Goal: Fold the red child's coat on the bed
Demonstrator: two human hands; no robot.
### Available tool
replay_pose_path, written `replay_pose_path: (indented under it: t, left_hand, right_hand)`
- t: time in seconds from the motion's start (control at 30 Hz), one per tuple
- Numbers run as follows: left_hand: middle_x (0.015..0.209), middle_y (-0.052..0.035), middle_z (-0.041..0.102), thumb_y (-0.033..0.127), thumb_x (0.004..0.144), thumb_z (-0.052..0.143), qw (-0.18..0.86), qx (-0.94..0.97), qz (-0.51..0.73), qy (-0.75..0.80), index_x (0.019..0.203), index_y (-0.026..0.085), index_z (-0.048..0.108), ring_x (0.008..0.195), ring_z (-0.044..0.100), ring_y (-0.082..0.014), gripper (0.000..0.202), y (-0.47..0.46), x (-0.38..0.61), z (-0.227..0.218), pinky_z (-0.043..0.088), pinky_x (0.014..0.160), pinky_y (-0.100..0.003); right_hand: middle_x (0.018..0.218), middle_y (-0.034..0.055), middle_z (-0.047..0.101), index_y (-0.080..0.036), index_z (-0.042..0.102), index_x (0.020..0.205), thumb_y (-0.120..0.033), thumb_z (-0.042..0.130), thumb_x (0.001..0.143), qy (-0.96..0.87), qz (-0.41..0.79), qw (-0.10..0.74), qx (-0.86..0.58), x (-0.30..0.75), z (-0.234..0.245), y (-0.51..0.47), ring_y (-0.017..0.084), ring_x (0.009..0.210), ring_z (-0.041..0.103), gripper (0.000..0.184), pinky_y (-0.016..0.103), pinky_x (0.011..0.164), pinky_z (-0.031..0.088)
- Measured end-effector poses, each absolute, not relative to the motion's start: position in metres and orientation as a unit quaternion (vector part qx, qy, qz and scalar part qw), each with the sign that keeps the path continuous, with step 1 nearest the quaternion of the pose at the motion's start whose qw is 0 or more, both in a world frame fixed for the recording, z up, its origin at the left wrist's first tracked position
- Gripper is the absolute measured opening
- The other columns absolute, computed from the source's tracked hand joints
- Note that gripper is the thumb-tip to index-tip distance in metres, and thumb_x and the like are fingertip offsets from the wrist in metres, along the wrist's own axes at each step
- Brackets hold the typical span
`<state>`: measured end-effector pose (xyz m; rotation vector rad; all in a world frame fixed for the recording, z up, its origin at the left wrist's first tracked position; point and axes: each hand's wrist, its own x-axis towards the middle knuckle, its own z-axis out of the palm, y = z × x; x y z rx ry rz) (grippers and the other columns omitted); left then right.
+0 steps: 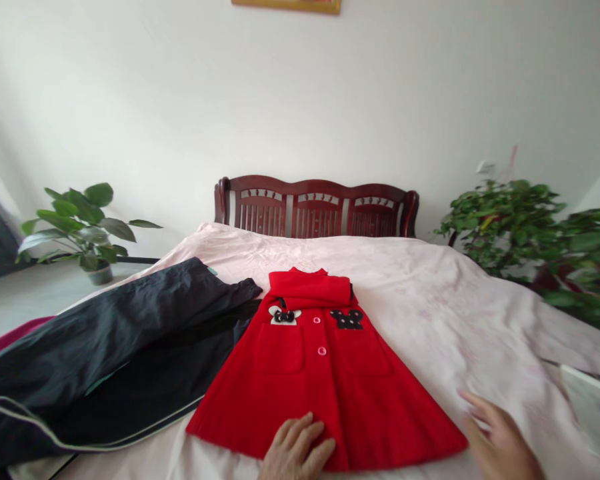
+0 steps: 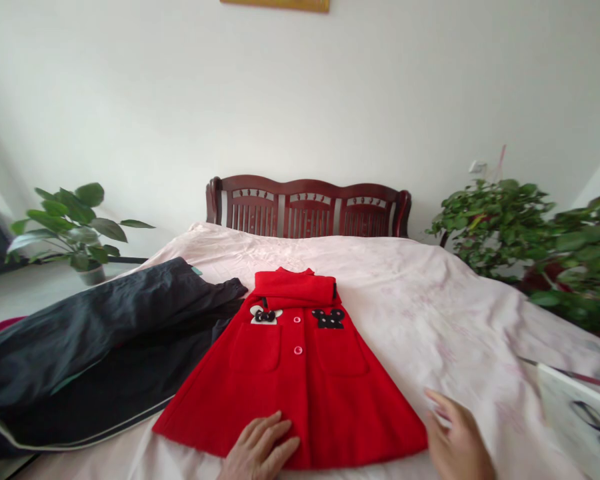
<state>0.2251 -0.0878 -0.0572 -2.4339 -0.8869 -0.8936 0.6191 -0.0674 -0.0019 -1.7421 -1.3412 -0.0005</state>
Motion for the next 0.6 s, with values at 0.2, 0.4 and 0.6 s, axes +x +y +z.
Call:
replay_pose_path:
  t: [0.2,0.4,0.6]
  left_hand:
    - [0.128,-0.0008,0.068,0.036,0.095,0.055,0.135,-0.887,-0.291,-0.333,0.134,0.032,0.056,0.122,0.058,-0.0213,0.039,-0.097,0.224,-0.047,0.051,0.094,-0.034]
    - [0.128,0.002,0.069,0.029,0.096,0.054,0.004,-0.896,-0.263,-0.357,0.126,0.034,0.061,0.124,0.059,-0.0201,0.031,-0.106,0.226,-0.032,0.05,0.1,-0.036]
    - [0.13,0.0045,0.068,0.029,0.098,0.052,-0.066,-0.89,-0.243,-0.379,0.125,0.035,0.062,0.127,0.058,-0.0201,0.029,-0.108,0.225,-0.024,0.049,0.103,-0.037]
  right_hand:
    - [0.101,0.0081,0.075,-0.021,0.068,0.104,-0.036,0.048,0.087,-0.699,0.22,0.385,-0.562,0.449,0.019,-0.006,0.022,0.095,0.07,0.031,0.035,0.088,0.053]
    - [0.1,0.0034,0.073,-0.023,0.074,0.096,-0.014,0.057,0.084,-0.816,0.176,0.22,-0.505,0.386,0.019,-0.004,0.019,0.098,0.067,0.023,0.03,0.09,0.049]
    - [0.094,0.0043,0.07,-0.024,0.072,0.094,-0.018,0.06,0.09,-0.857,0.017,0.123,-0.5,0.375,0.019,-0.004,0.02,0.095,0.064,0.014,0.03,0.084,0.048]
